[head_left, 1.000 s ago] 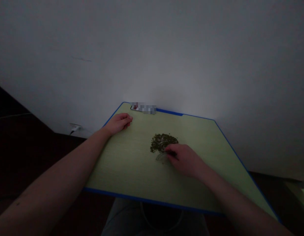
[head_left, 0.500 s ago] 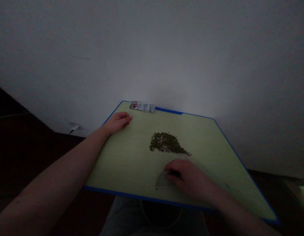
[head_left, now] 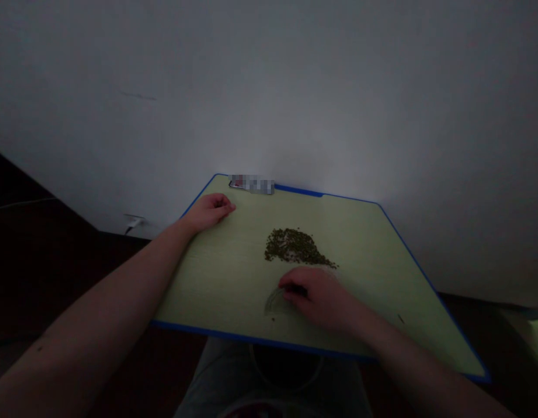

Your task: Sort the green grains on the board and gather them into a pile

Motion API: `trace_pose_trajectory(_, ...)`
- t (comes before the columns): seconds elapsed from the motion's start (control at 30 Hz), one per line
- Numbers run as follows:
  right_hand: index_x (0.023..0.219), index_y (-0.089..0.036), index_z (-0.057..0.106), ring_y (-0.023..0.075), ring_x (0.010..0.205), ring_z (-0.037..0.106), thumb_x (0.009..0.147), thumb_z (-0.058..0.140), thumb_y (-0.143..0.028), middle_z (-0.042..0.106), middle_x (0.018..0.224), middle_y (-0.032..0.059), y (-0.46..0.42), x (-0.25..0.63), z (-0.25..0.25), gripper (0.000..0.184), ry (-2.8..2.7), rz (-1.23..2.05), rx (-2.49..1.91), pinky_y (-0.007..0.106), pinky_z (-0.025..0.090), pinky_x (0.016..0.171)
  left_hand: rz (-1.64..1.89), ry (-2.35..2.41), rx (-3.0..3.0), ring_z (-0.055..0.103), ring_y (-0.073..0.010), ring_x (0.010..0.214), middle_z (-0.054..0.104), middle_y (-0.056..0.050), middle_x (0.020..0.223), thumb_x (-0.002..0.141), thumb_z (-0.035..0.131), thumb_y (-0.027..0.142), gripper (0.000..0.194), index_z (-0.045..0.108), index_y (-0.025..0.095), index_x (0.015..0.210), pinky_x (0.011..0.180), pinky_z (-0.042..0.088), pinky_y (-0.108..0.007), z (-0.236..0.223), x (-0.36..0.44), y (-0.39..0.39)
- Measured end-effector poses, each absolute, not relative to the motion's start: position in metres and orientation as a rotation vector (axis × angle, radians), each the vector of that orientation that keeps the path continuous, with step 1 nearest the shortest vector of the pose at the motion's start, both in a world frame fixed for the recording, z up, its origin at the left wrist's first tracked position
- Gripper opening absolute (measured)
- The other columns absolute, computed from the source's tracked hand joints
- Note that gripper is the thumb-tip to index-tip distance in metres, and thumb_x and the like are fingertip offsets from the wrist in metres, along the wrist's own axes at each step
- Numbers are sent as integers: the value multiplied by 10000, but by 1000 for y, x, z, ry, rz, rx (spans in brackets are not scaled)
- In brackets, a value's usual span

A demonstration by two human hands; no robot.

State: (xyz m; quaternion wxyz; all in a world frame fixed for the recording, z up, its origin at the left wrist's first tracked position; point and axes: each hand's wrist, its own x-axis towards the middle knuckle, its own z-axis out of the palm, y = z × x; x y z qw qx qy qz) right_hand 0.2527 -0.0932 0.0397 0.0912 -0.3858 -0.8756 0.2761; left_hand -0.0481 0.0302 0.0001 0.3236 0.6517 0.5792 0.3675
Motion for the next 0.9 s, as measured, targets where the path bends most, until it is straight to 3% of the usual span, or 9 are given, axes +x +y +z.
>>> trace_pose_trajectory(0.2, 936, -208, 631, 138, 814, 561, 783, 511, -162, 652, 897, 15, -95, 247, 43, 200, -2692, 954, -1037, 245, 402, 729, 967, 1501, 1735, 383, -60, 414, 454, 47, 480, 691, 561, 419, 268, 531, 153, 690, 424, 273, -199, 0, -49, 31)
trace_pose_trajectory(0.9, 881, -205, 611, 141, 802, 546, 794, 491, -180, 621, 865, 16, -125, 291, 39, 150, -2432, 1111, -1288, 258, 410, 722, 967, 1505, 1735, 356, -57, 410, 420, 59, 460, 685, 564, 421, 261, 516, 165, 668, 424, 271, -197, -2, -49, 32)
